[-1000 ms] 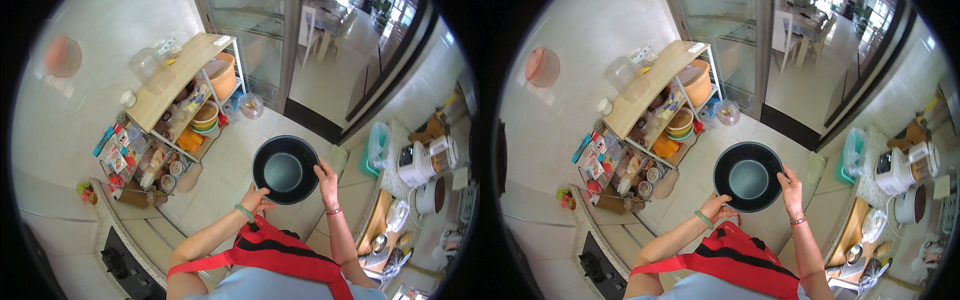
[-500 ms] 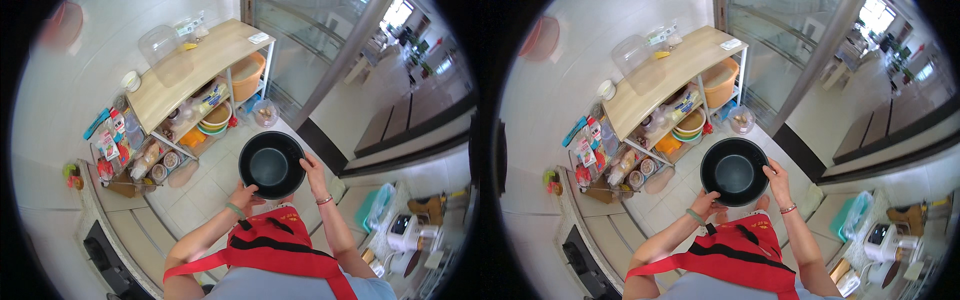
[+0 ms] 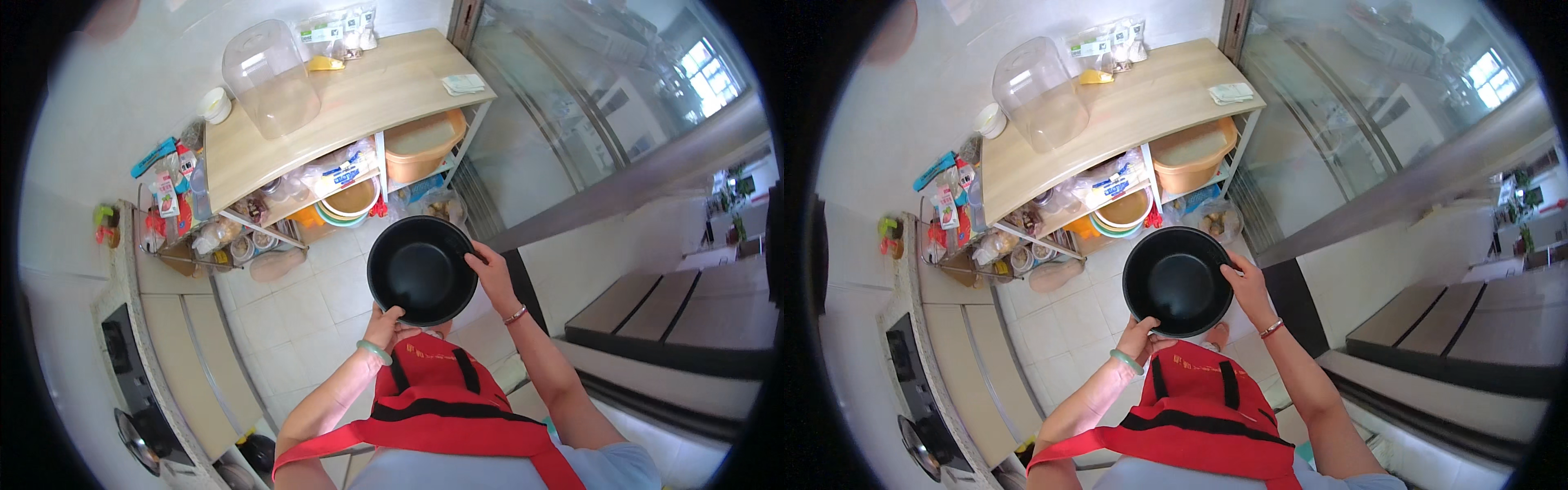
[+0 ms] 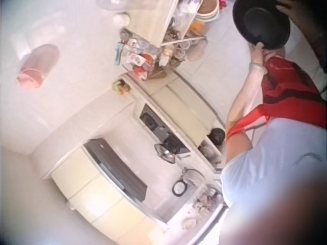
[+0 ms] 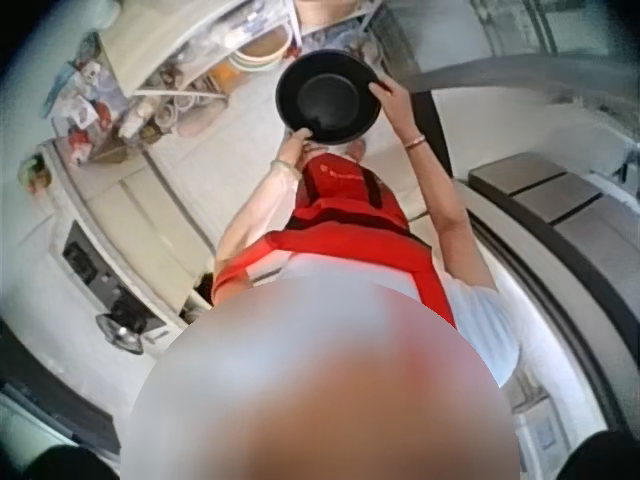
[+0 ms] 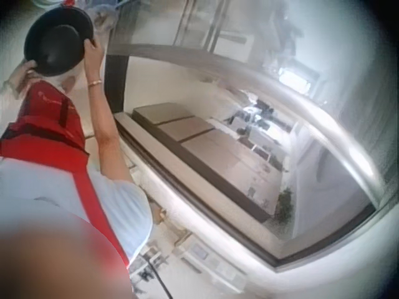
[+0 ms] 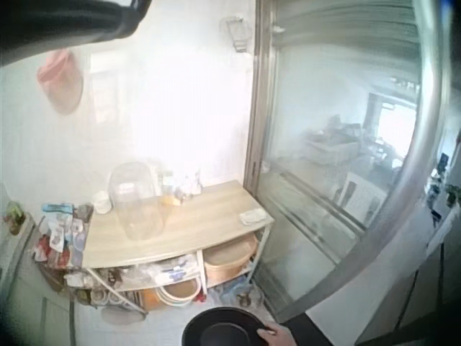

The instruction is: The person scoops rice into a rice cooker pot, washes it under running water, and places the pot into the cooker. They then add a steaming tray, place eggs and garlic cloves into the tray, and store a plastic bag in the refrigerator.

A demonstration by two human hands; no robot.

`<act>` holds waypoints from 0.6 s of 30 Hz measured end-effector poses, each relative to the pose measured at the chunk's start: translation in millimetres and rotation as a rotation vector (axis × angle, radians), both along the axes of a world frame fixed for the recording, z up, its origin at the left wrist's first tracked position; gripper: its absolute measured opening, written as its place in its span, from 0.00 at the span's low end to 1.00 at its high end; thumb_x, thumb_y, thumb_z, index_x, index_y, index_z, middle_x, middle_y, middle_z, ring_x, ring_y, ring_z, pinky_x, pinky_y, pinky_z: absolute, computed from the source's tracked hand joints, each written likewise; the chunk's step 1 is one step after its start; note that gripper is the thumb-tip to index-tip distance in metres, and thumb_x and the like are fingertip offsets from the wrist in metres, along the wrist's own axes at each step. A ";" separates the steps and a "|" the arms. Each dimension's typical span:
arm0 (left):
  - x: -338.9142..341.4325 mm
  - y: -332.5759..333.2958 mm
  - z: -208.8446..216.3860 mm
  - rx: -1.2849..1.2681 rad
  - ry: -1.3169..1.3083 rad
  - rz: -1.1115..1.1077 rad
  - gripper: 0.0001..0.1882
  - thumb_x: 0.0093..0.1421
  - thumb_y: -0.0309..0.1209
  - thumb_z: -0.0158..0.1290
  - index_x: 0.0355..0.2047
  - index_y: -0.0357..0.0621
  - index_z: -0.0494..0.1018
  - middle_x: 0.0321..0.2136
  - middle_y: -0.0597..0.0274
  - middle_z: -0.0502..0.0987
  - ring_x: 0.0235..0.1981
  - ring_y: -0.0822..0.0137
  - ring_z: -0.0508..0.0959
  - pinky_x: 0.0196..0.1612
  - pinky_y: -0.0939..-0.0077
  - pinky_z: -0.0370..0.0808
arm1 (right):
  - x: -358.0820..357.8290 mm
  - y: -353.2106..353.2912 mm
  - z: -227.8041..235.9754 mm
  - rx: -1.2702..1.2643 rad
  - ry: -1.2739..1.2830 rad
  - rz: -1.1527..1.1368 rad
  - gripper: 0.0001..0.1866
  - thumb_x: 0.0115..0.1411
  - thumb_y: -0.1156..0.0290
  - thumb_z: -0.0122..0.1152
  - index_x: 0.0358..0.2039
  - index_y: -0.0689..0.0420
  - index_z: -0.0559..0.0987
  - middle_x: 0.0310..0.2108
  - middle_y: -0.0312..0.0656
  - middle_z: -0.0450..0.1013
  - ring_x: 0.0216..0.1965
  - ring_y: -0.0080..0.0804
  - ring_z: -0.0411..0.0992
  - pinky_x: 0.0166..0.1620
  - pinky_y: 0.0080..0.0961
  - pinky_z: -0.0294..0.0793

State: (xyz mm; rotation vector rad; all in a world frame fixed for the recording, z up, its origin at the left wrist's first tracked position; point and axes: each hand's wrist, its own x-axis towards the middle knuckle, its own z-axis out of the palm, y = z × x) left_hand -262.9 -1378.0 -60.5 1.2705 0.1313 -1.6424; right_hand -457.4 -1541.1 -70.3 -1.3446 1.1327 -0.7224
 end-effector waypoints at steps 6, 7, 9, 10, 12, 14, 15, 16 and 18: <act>-5.2 -53.0 -25.1 0.016 0.019 0.147 0.30 0.59 0.20 0.41 0.61 0.44 0.48 0.47 0.40 0.72 0.38 0.49 0.82 0.38 0.57 0.85 | 24.1 -83.2 -17.8 0.053 0.032 0.110 0.17 0.64 0.66 0.57 0.48 0.64 0.77 0.40 0.38 0.77 0.42 0.21 0.72 0.46 0.19 0.70; -3.5 -60.6 -31.8 0.024 0.019 0.160 0.30 0.59 0.20 0.41 0.61 0.43 0.48 0.48 0.40 0.72 0.38 0.48 0.82 0.37 0.57 0.85 | 30.0 -97.5 -24.0 0.055 0.046 0.137 0.16 0.64 0.66 0.56 0.47 0.64 0.78 0.39 0.37 0.78 0.41 0.21 0.72 0.46 0.19 0.70; -0.8 -77.1 -43.3 0.009 0.005 0.195 0.30 0.58 0.19 0.41 0.61 0.43 0.48 0.47 0.40 0.72 0.37 0.48 0.82 0.37 0.58 0.85 | 41.2 -123.0 -37.9 0.073 0.067 0.169 0.16 0.65 0.66 0.56 0.46 0.64 0.78 0.38 0.37 0.78 0.40 0.20 0.72 0.45 0.19 0.70; 0.7 -86.9 -47.5 0.001 0.000 0.212 0.30 0.58 0.19 0.41 0.60 0.43 0.48 0.47 0.40 0.72 0.37 0.48 0.82 0.36 0.59 0.85 | 46.8 -134.5 -46.1 0.087 0.073 0.173 0.16 0.65 0.66 0.56 0.46 0.64 0.79 0.38 0.37 0.78 0.40 0.20 0.72 0.45 0.19 0.70; 9.5 -104.3 -51.8 0.010 -0.012 0.213 0.30 0.59 0.19 0.41 0.61 0.45 0.47 0.51 0.41 0.69 0.39 0.49 0.81 0.37 0.61 0.85 | 59.5 -157.0 -60.1 0.124 0.086 0.189 0.15 0.65 0.66 0.56 0.45 0.64 0.79 0.37 0.36 0.78 0.40 0.20 0.72 0.45 0.18 0.70; 12.2 -118.1 -61.9 0.043 -0.006 0.236 0.32 0.59 0.19 0.41 0.63 0.46 0.46 0.53 0.41 0.67 0.39 0.49 0.81 0.37 0.62 0.85 | 73.1 -176.4 -72.2 0.168 0.099 0.215 0.15 0.65 0.66 0.56 0.45 0.63 0.80 0.37 0.36 0.78 0.39 0.20 0.72 0.45 0.18 0.70; 15.8 -122.8 -66.0 0.055 0.003 0.252 0.32 0.59 0.20 0.41 0.63 0.47 0.46 0.53 0.42 0.67 0.39 0.50 0.81 0.37 0.62 0.85 | 81.4 -181.9 -72.5 0.163 0.115 0.226 0.15 0.65 0.65 0.56 0.45 0.63 0.80 0.37 0.36 0.78 0.39 0.20 0.72 0.45 0.18 0.70; 19.0 -126.9 -69.3 0.067 0.012 0.269 0.33 0.59 0.20 0.41 0.64 0.48 0.45 0.54 0.42 0.66 0.39 0.50 0.81 0.37 0.62 0.85 | 88.1 -187.8 -71.3 0.157 0.131 0.239 0.15 0.64 0.65 0.56 0.45 0.63 0.80 0.37 0.36 0.78 0.39 0.20 0.72 0.45 0.18 0.70; 23.0 -135.8 -73.8 0.098 0.008 0.276 0.34 0.59 0.20 0.41 0.64 0.49 0.44 0.54 0.42 0.66 0.39 0.50 0.81 0.37 0.62 0.85 | 96.0 -198.4 -76.3 0.197 0.134 0.245 0.16 0.64 0.64 0.56 0.45 0.63 0.80 0.37 0.35 0.78 0.39 0.20 0.72 0.45 0.19 0.70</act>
